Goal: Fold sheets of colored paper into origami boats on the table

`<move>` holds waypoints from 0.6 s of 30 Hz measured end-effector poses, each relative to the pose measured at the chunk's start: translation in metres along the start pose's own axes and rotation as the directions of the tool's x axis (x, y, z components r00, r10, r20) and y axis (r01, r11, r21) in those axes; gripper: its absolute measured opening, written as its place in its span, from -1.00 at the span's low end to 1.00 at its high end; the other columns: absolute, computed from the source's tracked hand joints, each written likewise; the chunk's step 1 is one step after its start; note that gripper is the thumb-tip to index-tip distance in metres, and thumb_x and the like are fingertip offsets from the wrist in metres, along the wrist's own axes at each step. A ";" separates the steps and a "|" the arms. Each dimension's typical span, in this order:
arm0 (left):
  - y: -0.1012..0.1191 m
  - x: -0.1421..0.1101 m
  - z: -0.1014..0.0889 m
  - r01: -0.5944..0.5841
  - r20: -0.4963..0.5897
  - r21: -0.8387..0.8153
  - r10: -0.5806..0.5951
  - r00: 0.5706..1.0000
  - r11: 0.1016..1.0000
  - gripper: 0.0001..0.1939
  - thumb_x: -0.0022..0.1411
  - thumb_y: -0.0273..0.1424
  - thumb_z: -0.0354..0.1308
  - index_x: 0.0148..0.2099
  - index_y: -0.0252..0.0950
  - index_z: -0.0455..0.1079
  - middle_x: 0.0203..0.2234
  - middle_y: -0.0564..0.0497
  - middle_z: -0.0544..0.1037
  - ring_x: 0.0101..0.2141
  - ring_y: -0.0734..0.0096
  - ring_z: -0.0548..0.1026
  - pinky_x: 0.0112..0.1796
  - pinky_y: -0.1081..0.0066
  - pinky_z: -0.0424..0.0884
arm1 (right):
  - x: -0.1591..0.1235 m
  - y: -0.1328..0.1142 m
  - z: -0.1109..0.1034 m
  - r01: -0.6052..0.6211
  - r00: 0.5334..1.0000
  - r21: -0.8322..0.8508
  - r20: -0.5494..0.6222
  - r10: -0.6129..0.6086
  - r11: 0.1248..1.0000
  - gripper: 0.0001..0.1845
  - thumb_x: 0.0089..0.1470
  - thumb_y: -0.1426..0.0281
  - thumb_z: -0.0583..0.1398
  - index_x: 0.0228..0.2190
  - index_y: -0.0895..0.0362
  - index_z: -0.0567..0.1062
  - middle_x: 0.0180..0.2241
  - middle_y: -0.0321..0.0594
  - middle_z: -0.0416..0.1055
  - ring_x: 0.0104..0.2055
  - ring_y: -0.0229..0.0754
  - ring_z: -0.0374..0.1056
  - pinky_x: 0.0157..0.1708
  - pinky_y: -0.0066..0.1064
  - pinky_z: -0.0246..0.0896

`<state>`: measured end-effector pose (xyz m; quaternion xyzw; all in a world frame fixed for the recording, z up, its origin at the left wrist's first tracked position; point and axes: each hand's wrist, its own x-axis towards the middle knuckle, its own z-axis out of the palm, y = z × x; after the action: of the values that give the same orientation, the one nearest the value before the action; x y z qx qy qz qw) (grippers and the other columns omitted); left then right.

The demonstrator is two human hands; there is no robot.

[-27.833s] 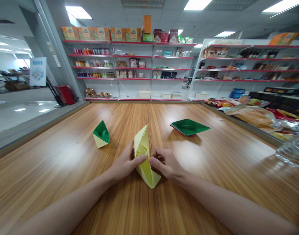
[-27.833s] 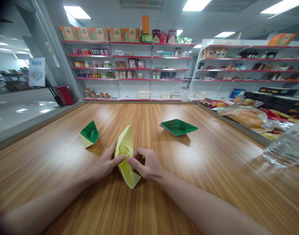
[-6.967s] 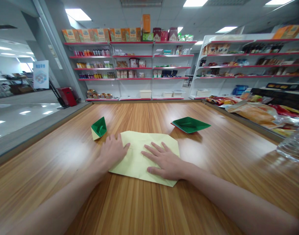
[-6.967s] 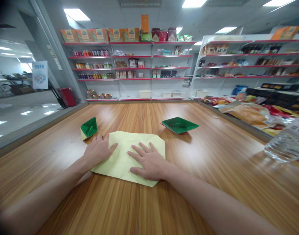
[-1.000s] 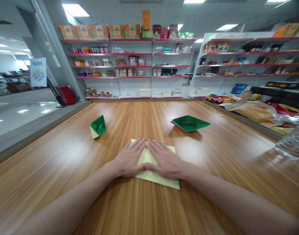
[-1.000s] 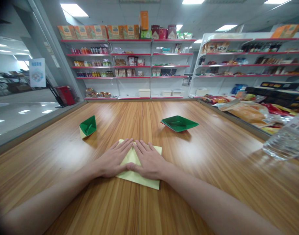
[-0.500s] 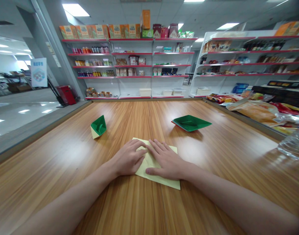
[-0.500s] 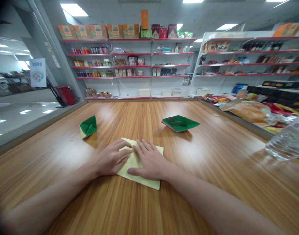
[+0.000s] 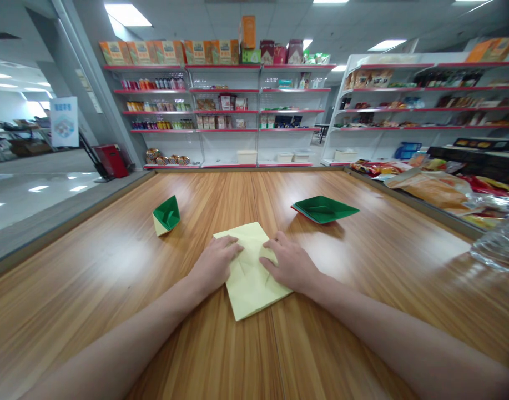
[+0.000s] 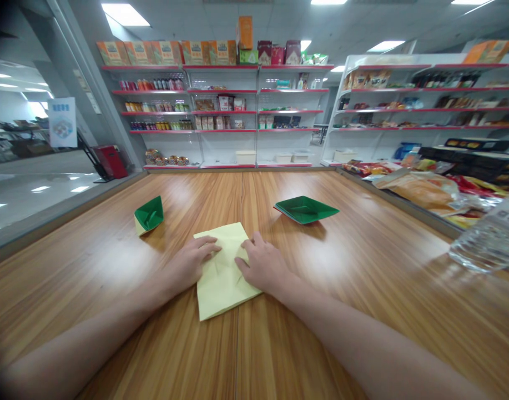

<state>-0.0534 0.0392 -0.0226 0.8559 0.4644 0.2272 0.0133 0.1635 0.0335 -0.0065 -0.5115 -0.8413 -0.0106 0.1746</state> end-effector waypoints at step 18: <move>0.002 -0.001 -0.015 -0.028 0.363 0.102 -0.011 0.932 0.994 -0.18 0.25 0.09 -0.31 0.35 -0.36 -0.22 0.31 -0.15 -0.22 0.28 0.02 -0.27 0.19 0.00 -0.19 | -0.006 -0.006 0.009 0.063 0.965 0.082 0.249 -0.081 0.995 -0.27 0.21 0.04 -0.20 0.26 0.20 -0.06 0.31 -0.06 -0.22 0.33 0.13 -0.31 0.18 0.23 -0.44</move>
<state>-0.0586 0.0347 -0.0087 0.8846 0.4615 0.0404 0.0529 0.1585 0.0270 -0.0155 -0.4710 -0.8745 0.0790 0.0845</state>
